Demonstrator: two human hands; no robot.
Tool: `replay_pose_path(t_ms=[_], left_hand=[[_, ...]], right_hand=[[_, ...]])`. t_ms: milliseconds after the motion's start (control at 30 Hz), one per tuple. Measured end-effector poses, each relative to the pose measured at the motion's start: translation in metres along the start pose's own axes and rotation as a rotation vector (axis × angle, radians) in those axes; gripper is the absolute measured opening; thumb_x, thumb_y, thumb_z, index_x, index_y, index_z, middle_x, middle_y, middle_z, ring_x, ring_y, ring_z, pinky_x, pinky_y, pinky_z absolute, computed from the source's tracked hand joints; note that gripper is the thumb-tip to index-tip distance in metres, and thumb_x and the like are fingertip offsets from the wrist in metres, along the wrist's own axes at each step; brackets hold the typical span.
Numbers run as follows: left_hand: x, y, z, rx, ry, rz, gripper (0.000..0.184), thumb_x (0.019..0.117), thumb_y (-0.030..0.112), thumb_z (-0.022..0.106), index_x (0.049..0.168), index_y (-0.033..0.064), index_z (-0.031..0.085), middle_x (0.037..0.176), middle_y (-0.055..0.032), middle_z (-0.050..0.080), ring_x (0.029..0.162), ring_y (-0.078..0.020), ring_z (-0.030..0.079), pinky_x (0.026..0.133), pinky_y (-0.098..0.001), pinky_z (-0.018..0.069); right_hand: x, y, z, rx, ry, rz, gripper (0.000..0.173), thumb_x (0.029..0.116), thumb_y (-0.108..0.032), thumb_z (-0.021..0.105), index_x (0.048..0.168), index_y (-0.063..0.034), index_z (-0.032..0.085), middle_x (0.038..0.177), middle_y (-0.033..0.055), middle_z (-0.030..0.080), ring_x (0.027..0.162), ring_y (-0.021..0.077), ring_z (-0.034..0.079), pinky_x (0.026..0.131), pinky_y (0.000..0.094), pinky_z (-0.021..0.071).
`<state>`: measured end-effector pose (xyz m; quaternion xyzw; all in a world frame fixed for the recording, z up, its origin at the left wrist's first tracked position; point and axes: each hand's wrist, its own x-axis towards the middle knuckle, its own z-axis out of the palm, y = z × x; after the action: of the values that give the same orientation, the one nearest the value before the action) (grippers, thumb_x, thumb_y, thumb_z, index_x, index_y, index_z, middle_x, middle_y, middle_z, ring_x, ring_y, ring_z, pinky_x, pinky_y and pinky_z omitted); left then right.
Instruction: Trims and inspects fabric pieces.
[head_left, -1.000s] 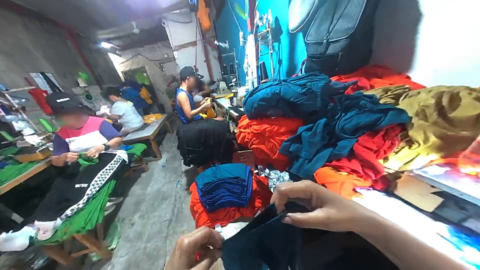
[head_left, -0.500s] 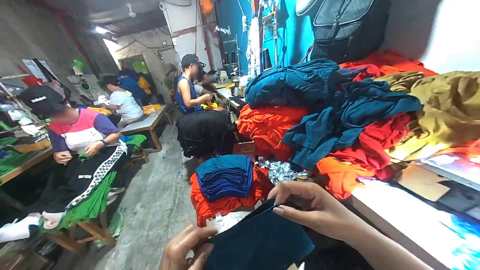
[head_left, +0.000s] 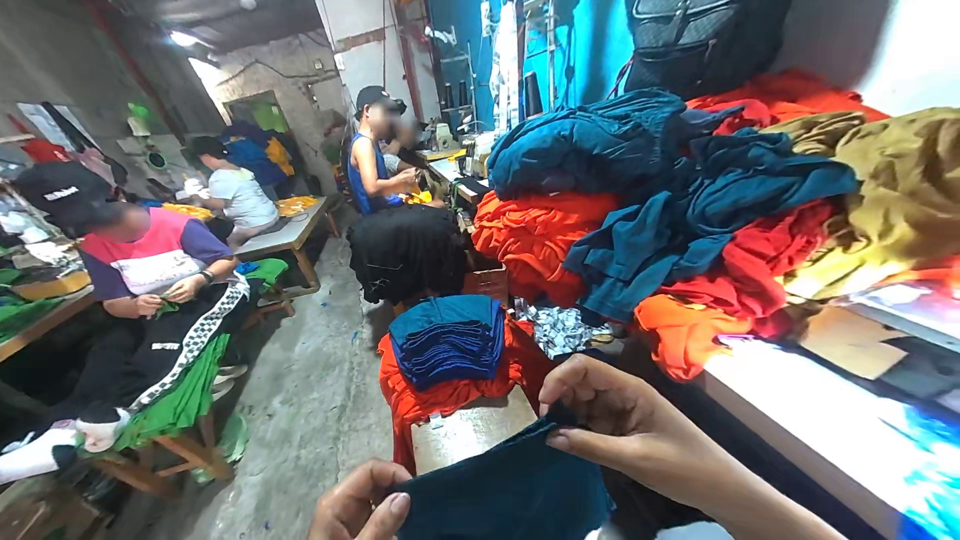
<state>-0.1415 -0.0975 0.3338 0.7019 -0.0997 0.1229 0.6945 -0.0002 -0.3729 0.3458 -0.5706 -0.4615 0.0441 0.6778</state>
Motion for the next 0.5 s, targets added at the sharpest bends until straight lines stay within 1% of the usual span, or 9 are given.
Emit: replay_pose_path(t_ms=[67,167,233,300,400,467,500], left_hand=[[0.000,-0.001,0.002,0.008,-0.001,0.008,0.013,0.0986,0.020,0.065,0.108,0.0229,0.073,0.098,0.0115,0.074,0.085,0.0024,0.069,0.075,-0.0174,0.0573],[0.001,-0.004,0.003,0.031,0.018,0.018,0.015,0.0966,0.018,0.067,0.108,0.0236,0.074,0.099,0.0117,0.074,0.087,0.0016,0.068,0.077,-0.0183,0.0576],[0.001,-0.004,0.006,0.040,0.065,0.032,0.020,0.0932,0.012,0.070,0.111,0.0219,0.072,0.101,0.0107,0.074,0.089,-0.0004,0.069,0.078,-0.0200,0.0586],[0.002,-0.003,0.010,0.046,0.085,0.057,0.026,0.0914,0.009,0.072,0.114,0.0201,0.070,0.104,0.0099,0.074,0.091,-0.0016,0.070,0.080,-0.0207,0.0590],[0.002,-0.003,0.019,0.062,0.094,0.086,0.033,0.0898,0.002,0.070,0.119,0.0158,0.064,0.101,0.0082,0.074,0.090,-0.0036,0.070,0.079,-0.0232,0.0599],[0.001,-0.005,0.026,0.083,0.113,0.102,0.035,0.0886,0.001,0.071,0.120,0.0120,0.062,0.098,0.0071,0.074,0.087,-0.0040,0.071,0.077,-0.0235,0.0604],[0.002,-0.005,0.029,0.092,0.120,0.110,0.036,0.0881,0.001,0.071,0.121,0.0103,0.061,0.096,0.0065,0.074,0.086,-0.0044,0.071,0.077,-0.0235,0.0608]], right_hand=[[-0.003,0.000,0.002,-0.013,0.032,0.006,0.027,0.0914,-0.011,0.073,0.116,-0.0173,0.065,0.098,-0.0068,0.071,0.088,0.0000,0.067,0.081,0.0161,0.0560],[-0.008,0.001,0.004,0.032,0.064,0.028,0.026,0.0899,-0.010,0.075,0.113,-0.0180,0.066,0.096,-0.0069,0.071,0.088,0.0000,0.067,0.081,0.0164,0.0566],[-0.014,0.003,0.002,0.062,0.085,0.046,0.026,0.0897,-0.011,0.075,0.113,-0.0191,0.066,0.096,-0.0070,0.071,0.087,-0.0006,0.067,0.079,0.0157,0.0565],[-0.023,0.008,-0.002,0.053,0.127,0.053,0.027,0.0890,-0.013,0.076,0.113,-0.0216,0.068,0.096,-0.0076,0.071,0.087,-0.0006,0.067,0.078,0.0155,0.0567],[-0.038,0.017,-0.012,0.007,0.160,0.076,0.027,0.0884,-0.018,0.077,0.114,-0.0246,0.069,0.099,-0.0090,0.071,0.088,-0.0010,0.067,0.077,0.0147,0.0568],[-0.045,0.017,-0.020,-0.056,0.109,0.138,0.030,0.0901,-0.022,0.075,0.119,-0.0251,0.069,0.101,-0.0086,0.071,0.088,-0.0001,0.067,0.078,0.0146,0.0568],[-0.048,0.016,-0.024,-0.119,0.058,0.180,0.033,0.0917,-0.024,0.073,0.124,-0.0255,0.067,0.099,-0.0085,0.071,0.087,0.0002,0.067,0.076,0.0144,0.0565]])
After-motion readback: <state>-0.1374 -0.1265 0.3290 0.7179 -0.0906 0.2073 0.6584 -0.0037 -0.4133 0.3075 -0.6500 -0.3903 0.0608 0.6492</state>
